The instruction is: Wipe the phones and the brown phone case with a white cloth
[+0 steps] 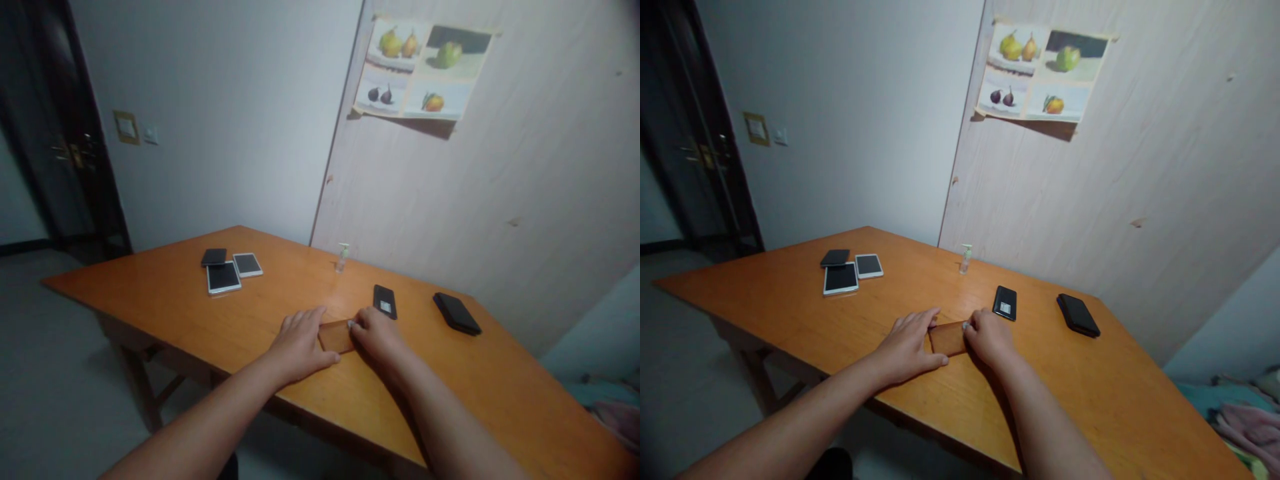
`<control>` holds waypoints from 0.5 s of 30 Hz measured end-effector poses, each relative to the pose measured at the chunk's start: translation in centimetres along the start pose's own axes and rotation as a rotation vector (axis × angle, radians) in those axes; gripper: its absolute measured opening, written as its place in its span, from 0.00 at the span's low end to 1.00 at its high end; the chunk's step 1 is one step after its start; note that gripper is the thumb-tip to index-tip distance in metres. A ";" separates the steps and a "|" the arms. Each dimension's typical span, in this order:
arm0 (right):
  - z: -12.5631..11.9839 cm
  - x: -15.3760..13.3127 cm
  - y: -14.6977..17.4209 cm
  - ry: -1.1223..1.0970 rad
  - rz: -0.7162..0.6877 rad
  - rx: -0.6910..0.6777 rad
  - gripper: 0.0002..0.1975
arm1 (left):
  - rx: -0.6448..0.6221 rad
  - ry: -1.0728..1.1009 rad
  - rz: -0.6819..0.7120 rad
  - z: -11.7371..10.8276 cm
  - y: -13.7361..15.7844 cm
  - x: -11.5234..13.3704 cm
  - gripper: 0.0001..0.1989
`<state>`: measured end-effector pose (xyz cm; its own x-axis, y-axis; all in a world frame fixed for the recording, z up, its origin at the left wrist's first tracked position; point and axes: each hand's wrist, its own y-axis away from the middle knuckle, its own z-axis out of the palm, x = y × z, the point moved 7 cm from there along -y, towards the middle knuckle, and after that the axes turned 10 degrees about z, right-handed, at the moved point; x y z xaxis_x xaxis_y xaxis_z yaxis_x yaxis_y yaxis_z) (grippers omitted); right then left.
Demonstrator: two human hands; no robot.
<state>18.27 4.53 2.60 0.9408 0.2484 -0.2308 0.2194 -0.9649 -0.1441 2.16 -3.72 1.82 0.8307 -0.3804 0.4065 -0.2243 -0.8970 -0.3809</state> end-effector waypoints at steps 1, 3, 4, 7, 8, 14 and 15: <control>0.5 -1.2 0.5 -0.055 -0.078 -0.045 0.09 | 0.001 -0.003 0.000 0.0 0.0 0.0 0.47; 1.2 -3.3 1.3 -0.155 -0.225 -0.129 0.08 | 0.003 -0.007 0.002 0.1 0.0 -0.1 0.47; 1.3 -3.8 1.4 -0.170 -0.256 -0.147 0.08 | 0.003 -0.007 0.003 0.1 0.0 -0.1 0.47; 0.6 -2.0 0.4 -0.064 -0.115 -0.087 0.07 | -0.008 -0.003 0.005 0.0 0.0 -0.1 0.46; 0.2 -0.8 -0.1 -0.021 -0.040 -0.057 0.07 | -0.012 -0.002 0.008 0.0 0.0 0.0 0.46; 0.1 -0.7 0.6 -0.070 -0.104 -0.080 0.08 | -0.018 0.004 0.012 -0.2 0.0 0.2 0.44; 0.4 -1.8 1.1 -0.120 -0.189 -0.126 0.08 | -0.019 0.003 0.011 -0.2 0.0 0.2 0.44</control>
<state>16.72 3.01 2.45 0.8442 0.4264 -0.3249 0.4259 -0.9015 -0.0764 2.26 -3.80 2.04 0.8268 -0.3910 0.4043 -0.2435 -0.8968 -0.3694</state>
